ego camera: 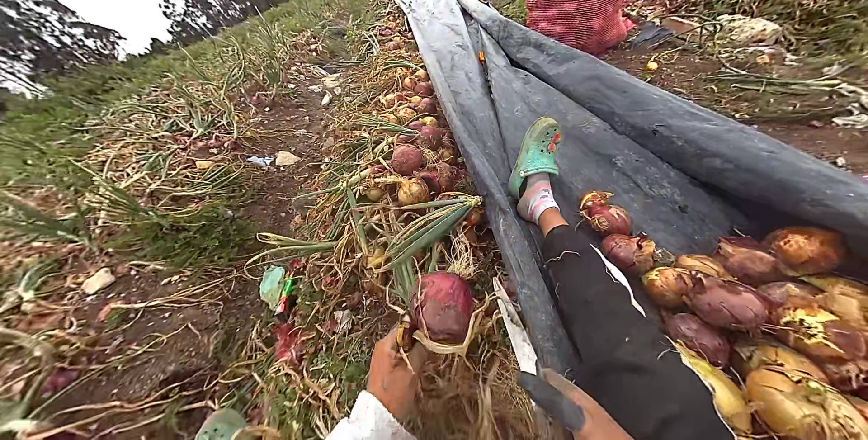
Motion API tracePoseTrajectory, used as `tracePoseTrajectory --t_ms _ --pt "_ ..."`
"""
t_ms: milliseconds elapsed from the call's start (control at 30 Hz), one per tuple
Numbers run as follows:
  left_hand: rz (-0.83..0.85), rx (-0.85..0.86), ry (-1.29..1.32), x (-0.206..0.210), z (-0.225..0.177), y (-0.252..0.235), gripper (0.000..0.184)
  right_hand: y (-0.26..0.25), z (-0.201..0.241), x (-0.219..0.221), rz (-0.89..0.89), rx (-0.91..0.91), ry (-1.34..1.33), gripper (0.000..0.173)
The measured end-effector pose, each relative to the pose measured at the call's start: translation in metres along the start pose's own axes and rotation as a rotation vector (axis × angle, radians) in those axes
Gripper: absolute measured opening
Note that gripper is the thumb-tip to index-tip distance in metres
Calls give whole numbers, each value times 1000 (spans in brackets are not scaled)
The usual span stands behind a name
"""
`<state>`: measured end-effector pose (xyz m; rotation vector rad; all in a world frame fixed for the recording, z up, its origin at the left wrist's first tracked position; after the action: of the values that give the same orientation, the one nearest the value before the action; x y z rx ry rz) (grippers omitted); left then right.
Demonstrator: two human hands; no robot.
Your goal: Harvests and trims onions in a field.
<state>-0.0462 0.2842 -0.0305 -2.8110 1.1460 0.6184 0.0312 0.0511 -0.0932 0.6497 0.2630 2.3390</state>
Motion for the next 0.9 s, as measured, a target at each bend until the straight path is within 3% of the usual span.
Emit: tracePoseTrajectory --t_ms 100,133,200,300,400,500,667,733,833,900 --pt "192 174 55 -1 -29 68 7 3 32 26 59 -178 36 26" --pt "247 213 44 1 -35 85 9 7 43 30 70 -290 62 35" --pt "342 252 11 2 -37 105 25 20 64 34 58 -480 162 50" --pt "446 201 24 -1 -22 114 35 32 72 37 118 -571 262 45" --pt "394 230 -30 -4 -22 119 32 31 46 36 192 -415 47 23" --pt "232 358 -322 -4 -36 125 32 28 26 34 165 -240 -92 22" --pt "98 457 -721 9 -35 124 32 18 -2 14 31 -57 9 28" --pt "-31 474 -798 12 -31 115 31 20 -6 16 37 -3 11 31" --pt "-166 83 -772 -10 -18 74 30 38 -16 26 94 22 47 30" --pt "-230 -15 -619 -26 -16 54 36 34 -25 14 -10 44 55 33"
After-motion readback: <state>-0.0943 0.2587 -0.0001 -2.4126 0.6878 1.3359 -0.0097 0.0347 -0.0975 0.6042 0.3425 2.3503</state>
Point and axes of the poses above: each hand's wrist, its own y-axis away from the middle knuckle, its own x-axis out of the palm, z = x × y, the point moved 8 cm from there along -y, towards the middle knuckle, and after that the axes turned 11 degrees about -x, right-handed, at the moved point
